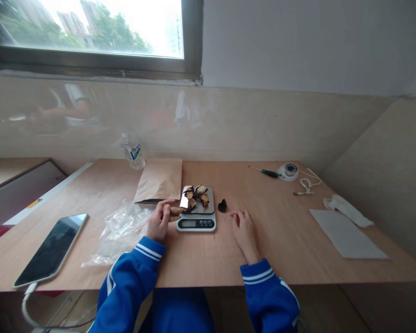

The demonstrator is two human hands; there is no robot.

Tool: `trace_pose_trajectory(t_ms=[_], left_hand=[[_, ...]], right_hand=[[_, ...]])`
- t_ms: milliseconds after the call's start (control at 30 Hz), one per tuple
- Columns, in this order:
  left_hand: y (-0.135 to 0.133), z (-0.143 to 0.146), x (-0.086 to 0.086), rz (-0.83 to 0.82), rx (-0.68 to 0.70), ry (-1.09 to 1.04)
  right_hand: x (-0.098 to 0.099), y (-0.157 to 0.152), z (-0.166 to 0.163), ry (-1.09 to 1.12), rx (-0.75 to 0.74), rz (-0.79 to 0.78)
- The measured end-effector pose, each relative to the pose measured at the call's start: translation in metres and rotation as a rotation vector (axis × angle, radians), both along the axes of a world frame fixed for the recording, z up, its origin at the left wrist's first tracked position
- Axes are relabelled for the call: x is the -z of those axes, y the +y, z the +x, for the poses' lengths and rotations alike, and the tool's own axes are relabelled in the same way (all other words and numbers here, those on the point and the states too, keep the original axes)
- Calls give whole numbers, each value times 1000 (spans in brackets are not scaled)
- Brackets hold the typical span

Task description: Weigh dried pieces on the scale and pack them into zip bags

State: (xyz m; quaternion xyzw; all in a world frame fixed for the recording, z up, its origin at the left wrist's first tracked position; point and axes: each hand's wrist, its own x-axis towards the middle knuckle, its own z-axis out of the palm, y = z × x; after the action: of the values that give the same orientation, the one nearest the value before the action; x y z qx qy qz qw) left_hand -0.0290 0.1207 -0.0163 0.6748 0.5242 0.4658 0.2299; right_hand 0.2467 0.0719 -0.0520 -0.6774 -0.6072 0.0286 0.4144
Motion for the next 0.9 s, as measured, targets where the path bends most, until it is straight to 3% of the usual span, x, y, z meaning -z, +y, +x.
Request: trace_pose_trajectory(t_ms=[467, 600, 767, 900], left_hand=[[1, -2, 1, -2, -12, 7], [-3, -2, -2, 6, 55, 35], [-27, 42, -20, -45, 323, 298], [-41, 76, -35, 38, 427, 400]], right_hand=[[0, -1, 1, -2, 3, -33], [-1, 0, 0, 13, -4, -23], [0, 1, 2, 92, 9, -22], [3, 0, 10, 320, 146, 32]])
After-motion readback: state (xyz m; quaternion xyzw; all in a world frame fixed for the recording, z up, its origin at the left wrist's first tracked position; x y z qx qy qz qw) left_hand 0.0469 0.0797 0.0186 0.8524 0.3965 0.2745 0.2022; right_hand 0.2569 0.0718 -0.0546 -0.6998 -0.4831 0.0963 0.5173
